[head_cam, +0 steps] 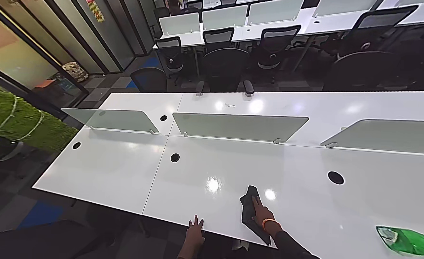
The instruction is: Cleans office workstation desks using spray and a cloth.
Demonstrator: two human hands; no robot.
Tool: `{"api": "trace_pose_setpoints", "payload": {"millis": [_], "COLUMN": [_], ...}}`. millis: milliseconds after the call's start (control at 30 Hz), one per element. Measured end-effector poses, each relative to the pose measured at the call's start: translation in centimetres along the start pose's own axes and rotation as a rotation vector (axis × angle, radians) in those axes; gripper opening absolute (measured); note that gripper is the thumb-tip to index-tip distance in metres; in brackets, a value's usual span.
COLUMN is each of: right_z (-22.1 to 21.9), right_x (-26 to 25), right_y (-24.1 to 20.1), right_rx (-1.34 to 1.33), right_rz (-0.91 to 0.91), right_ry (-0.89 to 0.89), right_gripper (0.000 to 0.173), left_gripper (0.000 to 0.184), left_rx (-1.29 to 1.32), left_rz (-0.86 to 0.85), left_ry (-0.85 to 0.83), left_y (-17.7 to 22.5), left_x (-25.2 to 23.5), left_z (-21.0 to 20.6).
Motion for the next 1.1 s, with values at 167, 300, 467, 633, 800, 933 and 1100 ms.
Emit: {"api": "trace_pose_setpoints", "payload": {"millis": [167,300,467,633,800,933,1100], "right_z": [2.0,2.9,2.1,2.9,2.4,-0.8,-6.0], "right_x": [-1.8,-2.6,-3.2,-3.0,-1.9,2.1,8.0], "right_y": [-2.3,-3.8,-5.1,-5.4,-7.2,-9.7,-11.4], "right_rx": [-0.051,-0.067,-0.072,-0.094,0.025,0.077,0.186], "right_rz": [-0.053,-0.068,-0.101,-0.094,0.027,0.222,0.466], "right_ry": [-0.001,-0.002,0.072,0.098,0.061,-0.03,-0.165], "right_gripper": [0.128,0.118,0.109,0.095,0.09,0.086,0.078], "left_gripper": [0.088,0.089,0.093,0.097,0.094,0.096,0.097], "left_rx": [-0.02,-0.023,-0.027,-0.058,-0.061,-0.083,-0.077], "left_rz": [-0.029,-0.048,-0.039,-0.024,-0.005,0.017,0.058], "left_ry": [-0.024,-0.051,-0.05,-0.059,-0.043,-0.023,-0.051], "left_y": [-0.4,-0.6,-0.6,0.1,0.2,0.5,1.5], "left_x": [-0.1,-0.2,-0.1,-0.1,-0.1,-0.1,-0.2], "left_z": [-0.1,0.0,0.4,0.5,0.7,0.5,0.8]}}
Point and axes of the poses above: each hand's wrist, its own x-axis away from the middle knuckle, its own z-axis out of the back of the hand, y = z × x, the point moved 3 cm from there along -x, towards the middle knuckle, and after that the axes turned 11 degrees about -z, right-handed, at the moved point
